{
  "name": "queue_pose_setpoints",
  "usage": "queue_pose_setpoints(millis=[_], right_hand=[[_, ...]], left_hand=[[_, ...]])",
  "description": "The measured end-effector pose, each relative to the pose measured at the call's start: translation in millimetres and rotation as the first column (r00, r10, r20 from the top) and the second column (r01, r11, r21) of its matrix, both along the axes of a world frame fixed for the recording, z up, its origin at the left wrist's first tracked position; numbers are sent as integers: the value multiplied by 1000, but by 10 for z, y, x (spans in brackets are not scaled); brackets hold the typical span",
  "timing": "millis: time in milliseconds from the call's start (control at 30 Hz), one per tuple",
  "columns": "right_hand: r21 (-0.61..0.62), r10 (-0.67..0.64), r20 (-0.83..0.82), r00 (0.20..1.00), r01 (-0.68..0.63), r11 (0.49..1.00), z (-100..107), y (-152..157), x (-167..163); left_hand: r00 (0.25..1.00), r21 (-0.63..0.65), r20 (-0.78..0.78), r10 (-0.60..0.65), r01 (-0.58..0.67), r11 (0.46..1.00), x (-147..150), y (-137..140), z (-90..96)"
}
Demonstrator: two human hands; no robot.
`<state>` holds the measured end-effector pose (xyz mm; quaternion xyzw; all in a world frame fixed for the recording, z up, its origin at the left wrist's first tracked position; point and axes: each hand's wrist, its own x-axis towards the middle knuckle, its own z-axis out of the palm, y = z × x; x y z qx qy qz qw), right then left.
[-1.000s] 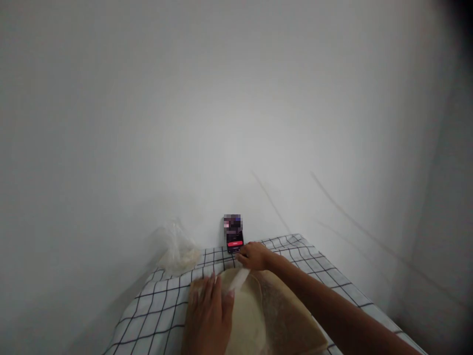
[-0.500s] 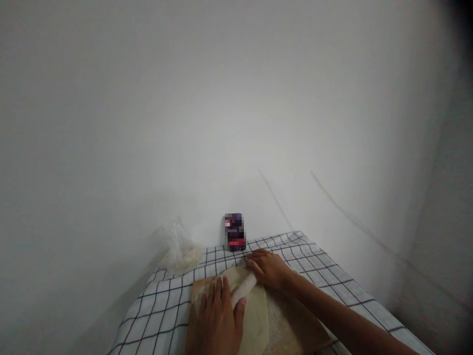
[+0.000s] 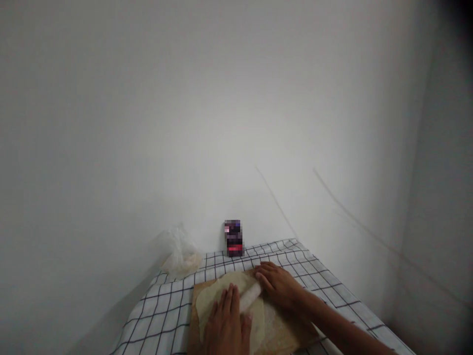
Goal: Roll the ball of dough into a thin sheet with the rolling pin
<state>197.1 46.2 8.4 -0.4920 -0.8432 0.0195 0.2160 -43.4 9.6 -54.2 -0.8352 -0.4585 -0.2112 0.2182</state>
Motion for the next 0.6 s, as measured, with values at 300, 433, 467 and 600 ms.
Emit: queue_pose_setpoints(millis=[300,433,467,600], right_hand=[[-51,-184,162,969,195,980,150,585,-379],[-50,-210,154,965,220,974,97,615,-389],[-52,-203,149,968,213,976,83,595,-373],[-50,-154,113,982,161,986,42,453,-274]], left_hand=[[1000,60,-16,10,-10,998,-241,432,29],[991,53,71,112,-116,992,-171,444,21],[989,49,80,124,-128,991,-139,411,50],[988,6,65,139,-140,990,-36,237,210]])
